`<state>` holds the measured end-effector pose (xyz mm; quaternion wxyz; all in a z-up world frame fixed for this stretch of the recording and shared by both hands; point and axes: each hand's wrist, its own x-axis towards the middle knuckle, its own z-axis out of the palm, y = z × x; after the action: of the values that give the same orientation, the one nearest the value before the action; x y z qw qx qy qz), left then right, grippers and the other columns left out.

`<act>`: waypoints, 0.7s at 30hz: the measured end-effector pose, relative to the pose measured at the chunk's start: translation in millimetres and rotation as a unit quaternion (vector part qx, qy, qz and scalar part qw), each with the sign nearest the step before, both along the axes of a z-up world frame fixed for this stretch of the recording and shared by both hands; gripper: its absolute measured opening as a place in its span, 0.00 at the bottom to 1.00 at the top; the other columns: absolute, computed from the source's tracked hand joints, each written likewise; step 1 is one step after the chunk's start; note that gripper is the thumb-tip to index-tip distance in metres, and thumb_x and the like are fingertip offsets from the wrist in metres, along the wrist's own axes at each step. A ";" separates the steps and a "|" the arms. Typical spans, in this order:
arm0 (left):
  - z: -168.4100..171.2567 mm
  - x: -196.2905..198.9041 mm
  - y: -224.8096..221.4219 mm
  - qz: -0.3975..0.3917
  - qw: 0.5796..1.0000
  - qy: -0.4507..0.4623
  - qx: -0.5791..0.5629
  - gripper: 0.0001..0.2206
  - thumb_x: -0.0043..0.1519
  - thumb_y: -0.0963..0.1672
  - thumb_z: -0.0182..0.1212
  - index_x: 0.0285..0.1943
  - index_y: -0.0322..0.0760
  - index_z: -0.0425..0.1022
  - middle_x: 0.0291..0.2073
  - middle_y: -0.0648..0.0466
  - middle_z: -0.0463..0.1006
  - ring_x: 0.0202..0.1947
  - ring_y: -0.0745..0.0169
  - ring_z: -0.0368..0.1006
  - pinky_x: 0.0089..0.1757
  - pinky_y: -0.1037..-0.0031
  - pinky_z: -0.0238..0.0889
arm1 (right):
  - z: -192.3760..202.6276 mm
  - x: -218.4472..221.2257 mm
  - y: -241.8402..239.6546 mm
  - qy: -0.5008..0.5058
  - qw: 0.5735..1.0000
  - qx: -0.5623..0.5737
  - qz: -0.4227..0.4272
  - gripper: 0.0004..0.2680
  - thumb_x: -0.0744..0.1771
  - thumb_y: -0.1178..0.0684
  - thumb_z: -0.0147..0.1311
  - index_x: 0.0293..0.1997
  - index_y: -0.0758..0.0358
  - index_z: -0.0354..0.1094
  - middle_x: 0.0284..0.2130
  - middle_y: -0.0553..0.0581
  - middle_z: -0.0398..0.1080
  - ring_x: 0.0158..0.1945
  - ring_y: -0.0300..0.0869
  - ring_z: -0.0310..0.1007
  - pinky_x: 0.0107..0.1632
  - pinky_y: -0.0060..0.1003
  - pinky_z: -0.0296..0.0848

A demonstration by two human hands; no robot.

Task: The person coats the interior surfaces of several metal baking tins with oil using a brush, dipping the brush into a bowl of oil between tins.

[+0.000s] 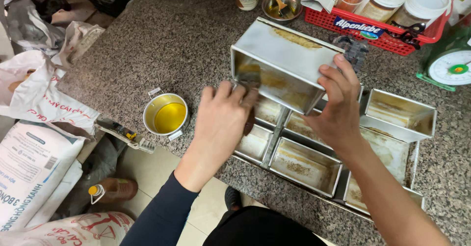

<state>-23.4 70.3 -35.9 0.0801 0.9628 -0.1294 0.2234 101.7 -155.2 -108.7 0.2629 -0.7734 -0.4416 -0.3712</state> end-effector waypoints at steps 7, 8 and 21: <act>4.1 -4.6 1.2 -0.082 0.992 0.017 -0.098 0.16 0.53 0.40 0.65 0.52 0.37 0.81 0.40 0.53 0.79 0.45 0.57 0.72 0.39 0.64 0.57 | 3.7 -0.6 -0.5 0.001 1.000 -0.002 0.009 0.34 0.58 0.58 0.77 0.64 0.61 0.49 0.62 0.62 0.58 0.73 0.62 0.54 0.74 0.57 0.59; 3.2 -4.1 -0.1 -0.053 0.996 0.019 -0.064 0.17 0.54 0.39 0.65 0.53 0.36 0.81 0.40 0.52 0.79 0.44 0.58 0.71 0.40 0.64 0.58 | 3.9 -0.9 -0.9 0.000 1.000 -0.001 0.004 0.33 0.59 0.58 0.77 0.64 0.60 0.49 0.63 0.61 0.57 0.74 0.62 0.54 0.75 0.56 0.60; 21.3 -7.0 12.0 -0.091 0.990 0.033 -0.102 0.14 0.58 0.39 0.63 0.54 0.35 0.81 0.35 0.52 0.79 0.38 0.56 0.72 0.39 0.64 0.58 | 11.2 -0.3 -6.5 0.001 1.000 -0.016 0.017 0.34 0.58 0.59 0.77 0.64 0.62 0.49 0.63 0.63 0.57 0.74 0.62 0.54 0.76 0.57 0.59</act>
<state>-30.4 82.3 -14.5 0.2024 0.9406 -0.1901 0.1953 101.5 -161.7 -97.5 0.2566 -0.7705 -0.4601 -0.3589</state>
